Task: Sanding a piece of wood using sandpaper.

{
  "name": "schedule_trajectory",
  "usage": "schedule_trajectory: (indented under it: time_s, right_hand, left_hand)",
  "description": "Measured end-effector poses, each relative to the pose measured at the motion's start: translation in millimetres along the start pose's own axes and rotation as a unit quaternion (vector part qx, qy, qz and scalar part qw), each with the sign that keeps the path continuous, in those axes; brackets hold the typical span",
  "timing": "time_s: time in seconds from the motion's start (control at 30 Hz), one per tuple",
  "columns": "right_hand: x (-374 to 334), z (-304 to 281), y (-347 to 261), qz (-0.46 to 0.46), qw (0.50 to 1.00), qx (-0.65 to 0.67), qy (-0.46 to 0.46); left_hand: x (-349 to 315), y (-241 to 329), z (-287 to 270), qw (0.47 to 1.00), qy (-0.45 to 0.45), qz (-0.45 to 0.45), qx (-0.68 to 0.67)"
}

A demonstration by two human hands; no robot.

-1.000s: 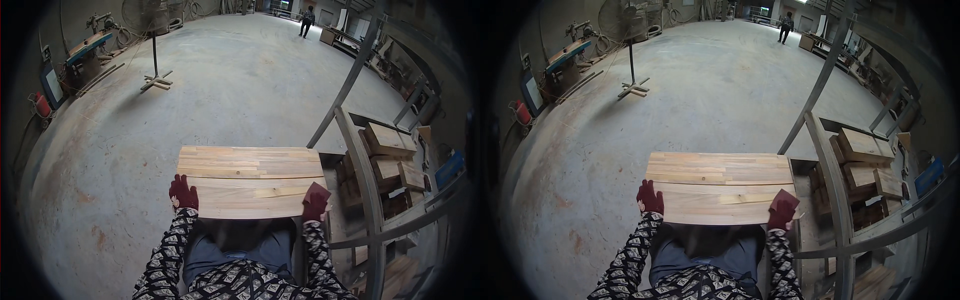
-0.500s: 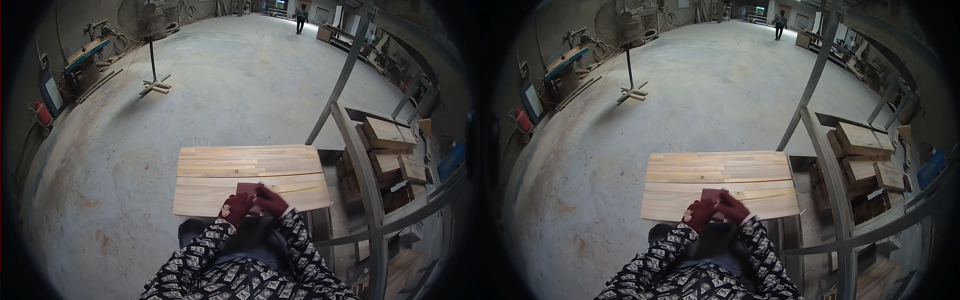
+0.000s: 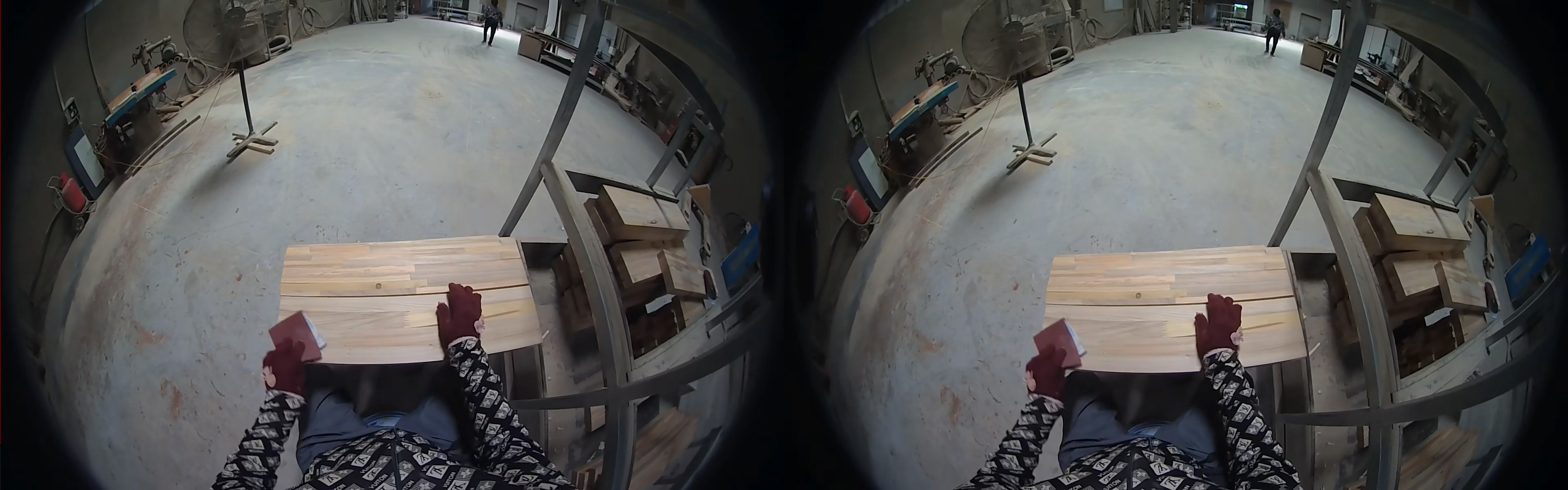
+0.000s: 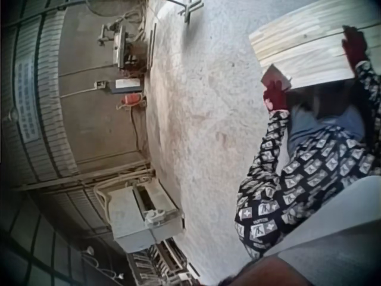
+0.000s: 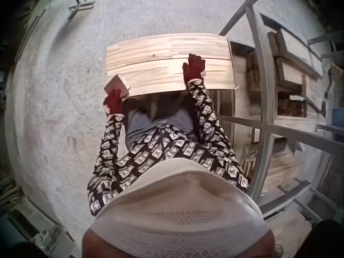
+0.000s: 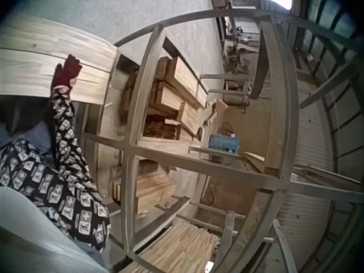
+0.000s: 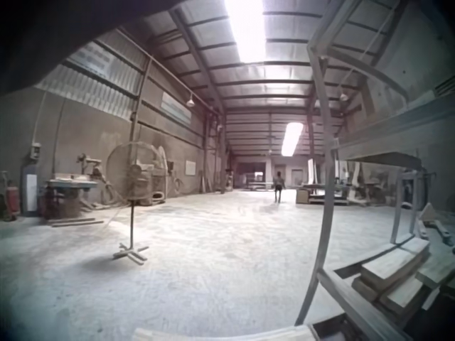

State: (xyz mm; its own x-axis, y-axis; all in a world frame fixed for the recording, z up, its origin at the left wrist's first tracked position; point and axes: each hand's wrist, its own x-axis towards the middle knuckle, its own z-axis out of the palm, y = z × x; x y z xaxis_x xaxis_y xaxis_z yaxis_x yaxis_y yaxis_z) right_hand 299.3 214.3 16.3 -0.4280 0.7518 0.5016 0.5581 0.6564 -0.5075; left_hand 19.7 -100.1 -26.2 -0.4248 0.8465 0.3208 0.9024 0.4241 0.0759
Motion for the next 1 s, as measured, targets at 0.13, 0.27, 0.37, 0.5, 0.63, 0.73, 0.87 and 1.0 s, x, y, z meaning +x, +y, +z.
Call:
schedule_trajectory:
  time_s: [0.13, 0.27, 0.37, 0.5, 0.63, 0.73, 0.87, 1.0]
  right_hand:
    - [5.3, -0.7, -4.4, -0.027, 0.999, -0.037, -0.022]
    - [5.7, -1.6, -7.3, -0.031, 0.998, -0.052, -0.034]
    - [4.5, -2.8, -7.9, -0.033, 0.997, -0.056, -0.046]
    - [5.6, -2.4, -6.2, -0.042, 0.996, -0.064, -0.046]
    - [7.4, -0.7, -5.7, -0.039, 0.996, -0.070, -0.044]
    - [8.1, 0.8, -7.6, -0.038, 0.995, -0.084, -0.042]
    - [8.4, 2.3, -10.4, -0.036, 0.992, -0.108, -0.046]
    - [8.7, 1.5, -10.3, -0.036, 0.993, -0.097, -0.051]
  left_hand:
    - [61.7, 23.8, 40.5, 0.985, 0.149, -0.075, 0.048]
    - [107.1, 141.5, 117.9, 0.984, 0.082, -0.072, -0.138]
    - [94.2, 201.1, 130.1, 0.970, 0.030, 0.195, -0.145]
    - [90.7, 173.5, 97.9, 0.975, 0.003, 0.212, -0.062]
    - [124.2, 40.3, 90.0, 0.989, -0.122, -0.080, -0.025]
    - [133.2, -46.8, 111.6, 0.961, 0.155, -0.144, -0.181]
    - [175.2, -12.9, 158.2, 0.960, 0.137, -0.223, -0.099]
    - [193.3, 136.5, 174.4, 0.962, 0.251, 0.019, -0.108]
